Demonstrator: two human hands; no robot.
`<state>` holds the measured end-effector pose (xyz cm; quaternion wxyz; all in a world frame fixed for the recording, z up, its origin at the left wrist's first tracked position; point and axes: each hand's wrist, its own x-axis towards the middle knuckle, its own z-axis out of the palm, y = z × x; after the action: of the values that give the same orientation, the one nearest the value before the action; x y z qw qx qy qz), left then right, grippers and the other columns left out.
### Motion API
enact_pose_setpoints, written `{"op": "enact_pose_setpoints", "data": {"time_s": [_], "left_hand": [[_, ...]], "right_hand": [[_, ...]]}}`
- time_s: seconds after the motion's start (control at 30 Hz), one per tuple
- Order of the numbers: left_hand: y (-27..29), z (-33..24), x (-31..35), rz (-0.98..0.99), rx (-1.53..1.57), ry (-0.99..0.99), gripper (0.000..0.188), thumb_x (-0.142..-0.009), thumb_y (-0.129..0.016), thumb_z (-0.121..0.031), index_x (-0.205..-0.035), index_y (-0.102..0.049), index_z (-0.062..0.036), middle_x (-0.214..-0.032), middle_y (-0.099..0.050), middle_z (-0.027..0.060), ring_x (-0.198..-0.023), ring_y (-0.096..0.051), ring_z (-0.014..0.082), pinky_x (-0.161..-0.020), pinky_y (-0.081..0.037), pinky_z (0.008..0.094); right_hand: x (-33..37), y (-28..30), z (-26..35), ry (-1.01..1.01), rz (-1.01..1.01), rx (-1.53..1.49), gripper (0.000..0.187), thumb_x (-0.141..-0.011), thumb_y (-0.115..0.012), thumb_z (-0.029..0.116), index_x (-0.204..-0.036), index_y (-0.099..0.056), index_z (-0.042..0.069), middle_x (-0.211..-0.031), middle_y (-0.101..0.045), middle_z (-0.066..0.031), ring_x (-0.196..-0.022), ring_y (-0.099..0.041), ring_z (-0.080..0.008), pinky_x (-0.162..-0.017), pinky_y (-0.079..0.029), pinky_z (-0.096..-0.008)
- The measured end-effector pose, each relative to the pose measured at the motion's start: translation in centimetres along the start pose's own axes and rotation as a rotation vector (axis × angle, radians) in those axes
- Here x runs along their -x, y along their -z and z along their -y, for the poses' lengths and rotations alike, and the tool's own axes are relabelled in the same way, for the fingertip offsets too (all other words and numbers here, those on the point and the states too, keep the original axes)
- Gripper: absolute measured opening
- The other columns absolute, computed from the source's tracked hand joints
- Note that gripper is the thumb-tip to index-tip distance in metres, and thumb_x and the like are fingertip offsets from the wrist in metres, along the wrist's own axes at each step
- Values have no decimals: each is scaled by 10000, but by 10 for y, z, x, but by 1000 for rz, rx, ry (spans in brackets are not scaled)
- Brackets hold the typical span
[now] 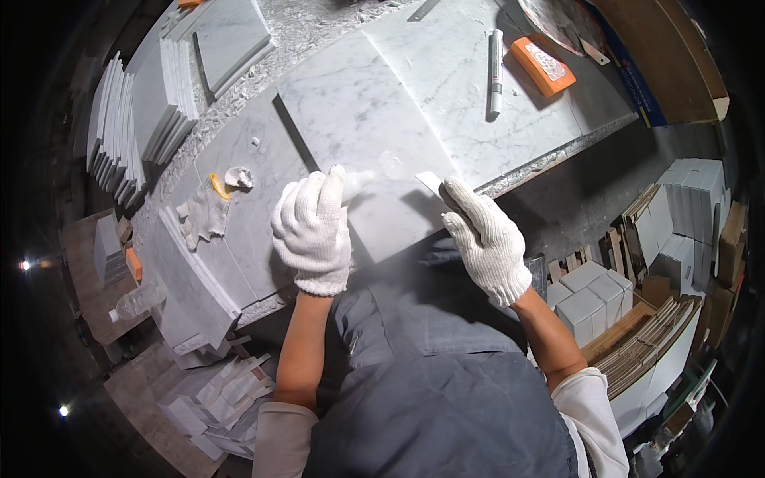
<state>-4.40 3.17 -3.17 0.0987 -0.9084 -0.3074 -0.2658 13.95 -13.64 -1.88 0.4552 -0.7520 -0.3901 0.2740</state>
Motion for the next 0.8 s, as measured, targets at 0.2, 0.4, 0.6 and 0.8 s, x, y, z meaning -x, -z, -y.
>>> {"op": "enact_pose_setpoints", "data": {"time_s": [0.2, 0.4, 0.6, 0.8], "left_hand": [[0, -1, -2, 2, -102, -29, 474, -749, -783, -80, -1206, -718, -187, -1170, -634, 14, -1123, -600, 226, -1018, -481, 423], [2, -2, -5, -13, -173, -62, 397, -808, -771, -93, -1186, -724, -206, -1171, -626, 1, -1124, -591, 218, -1007, -488, 412], [1, -4, -3, 12, -203, -48, 390, -807, -775, -96, -1172, -724, -225, -1170, -623, -8, -1132, -583, 216, -995, -494, 414], [-2, -3, -2, -2, -221, -47, 387, -801, -784, -95, -1158, -725, -233, -1169, -622, -11, -1141, -576, 220, -996, -490, 421]], "right_hand": [[-1, 1, -1, 21, 6, 6, 372, -951, -708, 133, -1310, -664, 44, -1224, -707, -155, -1057, -693, -292, -940, -529, -345], [0, 2, 0, 10, 14, 13, 386, -951, -708, 138, -1321, -655, 42, -1211, -712, -153, -1048, -694, -295, -934, -532, -347], [0, 1, -1, 23, 10, 13, 390, -953, -708, 149, -1324, -653, 43, -1211, -713, -148, -1046, -695, -293, -929, -535, -347], [0, 1, -3, 40, 3, 4, 389, -955, -705, 153, -1324, -652, 43, -1203, -715, -149, -1038, -695, -301, -923, -536, -352]]}}
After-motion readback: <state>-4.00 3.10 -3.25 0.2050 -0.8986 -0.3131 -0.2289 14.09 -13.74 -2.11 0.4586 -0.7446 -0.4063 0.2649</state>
